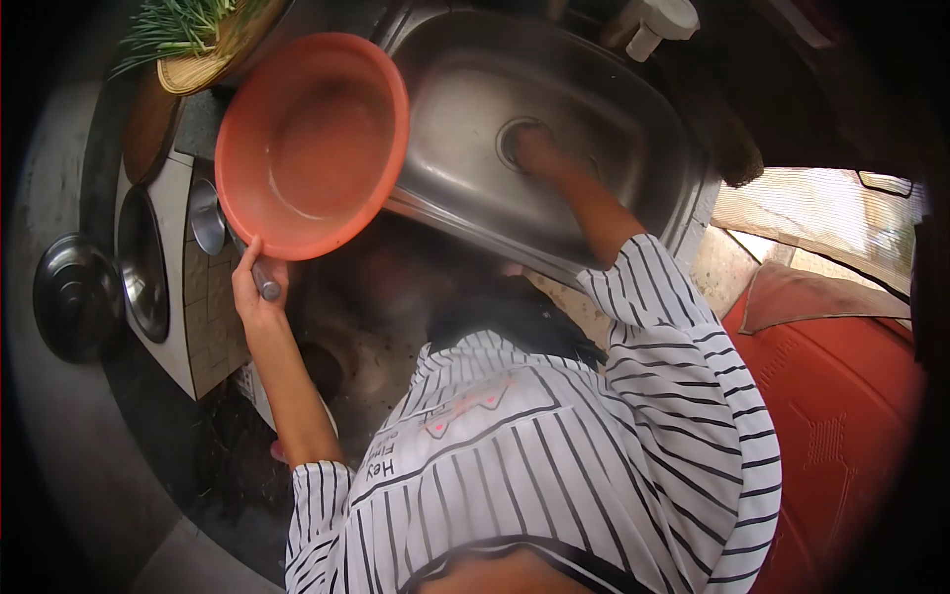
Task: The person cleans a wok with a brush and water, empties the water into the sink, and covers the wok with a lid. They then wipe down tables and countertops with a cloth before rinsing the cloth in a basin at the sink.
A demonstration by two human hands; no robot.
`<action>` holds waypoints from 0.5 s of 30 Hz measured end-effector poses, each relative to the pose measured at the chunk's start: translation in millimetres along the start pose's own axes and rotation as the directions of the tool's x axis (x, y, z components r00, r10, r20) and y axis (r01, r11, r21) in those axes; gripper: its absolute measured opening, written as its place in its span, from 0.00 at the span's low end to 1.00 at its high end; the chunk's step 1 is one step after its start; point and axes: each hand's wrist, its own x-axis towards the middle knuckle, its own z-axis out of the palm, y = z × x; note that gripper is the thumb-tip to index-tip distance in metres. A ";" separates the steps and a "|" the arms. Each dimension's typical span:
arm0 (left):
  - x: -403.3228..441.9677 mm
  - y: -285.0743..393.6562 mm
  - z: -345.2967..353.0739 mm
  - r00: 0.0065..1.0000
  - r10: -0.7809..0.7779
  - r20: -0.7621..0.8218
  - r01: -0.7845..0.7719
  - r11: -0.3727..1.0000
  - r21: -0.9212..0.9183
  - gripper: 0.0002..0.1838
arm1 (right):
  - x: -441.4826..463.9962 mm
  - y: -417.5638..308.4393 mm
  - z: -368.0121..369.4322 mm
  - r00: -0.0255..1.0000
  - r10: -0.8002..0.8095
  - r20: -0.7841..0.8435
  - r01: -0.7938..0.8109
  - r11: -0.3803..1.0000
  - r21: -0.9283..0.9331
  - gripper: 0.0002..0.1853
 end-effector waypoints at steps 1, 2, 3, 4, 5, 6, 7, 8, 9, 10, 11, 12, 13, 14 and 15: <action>-1.7 0.2 1.4 1.000 0.002 -0.009 -0.002 1.000 0.003 0.14 | 1.3 0.4 2.2 1.000 -0.002 0.002 0.002 1.000 0.002 0.10; -3.4 0.1 1.1 1.000 0.002 -0.020 -0.002 1.000 0.006 0.14 | 2.0 3.6 5.8 1.000 -0.028 -0.008 0.028 0.999 0.020 0.09; -3.0 0.6 -0.4 1.000 -0.001 -0.023 0.001 1.000 0.006 0.14 | 2.0 7.4 8.4 0.998 -0.052 -0.020 0.053 0.998 0.036 0.08; -1.8 0.8 -1.7 1.000 -0.002 -0.021 0.002 1.000 0.011 0.14 | 2.2 12.4 10.4 0.998 -0.053 -0.017 0.054 0.998 0.035 0.08; -1.3 0.9 -1.6 1.000 -0.002 -0.019 0.003 1.000 0.014 0.14 | 1.9 13.7 5.0 0.991 -0.136 0.017 0.136 0.991 0.014 0.07; -1.3 0.4 -1.4 1.000 -0.003 -0.022 0.003 1.000 0.011 0.14 | 1.7 15.1 -0.2 0.975 -0.218 0.053 0.218 0.976 -0.004 0.07; -2.4 0.2 -1.2 1.000 -0.007 -0.015 0.007 1.000 0.009 0.14 | -0.6 16.2 -4.6 0.973 -0.222 0.058 0.223 0.975 -0.006 0.07; -3.5 0.5 -0.3 1.000 -0.009 -0.008 0.009 1.000 0.006 0.14 | -3.2 18.1 -7.1 0.965 -0.238 0.106 0.232 0.970 0.064 0.08; -5.1 0.7 0.0 1.000 -0.009 -0.016 0.009 1.000 0.003 0.14 | -7.1 19.4 -8.7 0.954 -0.257 0.155 0.237 0.962 0.136 0.09; -5.4 1.1 0.5 1.000 -0.007 -0.026 0.007 1.000 0.002 0.14 | -10.2 24.4 -10.1 0.952 -0.260 0.162 0.239 0.961 0.136 0.09; -5.2 0.8 1.1 0.999 -0.005 -0.033 0.005 1.000 0.000 0.14 | -12.3 33.3 -12.4 0.912 -0.382 0.150 0.339 0.907 0.249 0.10; -4.1 0.9 -0.3 0.999 -0.006 -0.036 0.006 1.000 -0.002 0.14 | -12.6 39.2 -12.8 0.859 -0.496 0.123 0.428 0.830 0.357 0.11; -2.3 1.5 -2.3 1.000 -0.016 -0.016 0.016 1.000 -0.009 0.14 | -12.0 41.6 -10.6 0.859 -0.496 0.127 0.427 0.831 0.357 0.11; -1.6 1.5 -3.5 1.000 -0.025 0.006 0.026 1.000 -0.015 0.14 | -13.2 39.4 -13.9 0.880 -0.469 0.072 0.421 0.842 0.337 0.12; -1.6 1.4 -3.5 1.000 -0.027 0.008 0.027 1.000 -0.016 0.14 | -14.1 36.6 -17.0 0.898 -0.440 0.014 0.413 0.853 0.318 0.14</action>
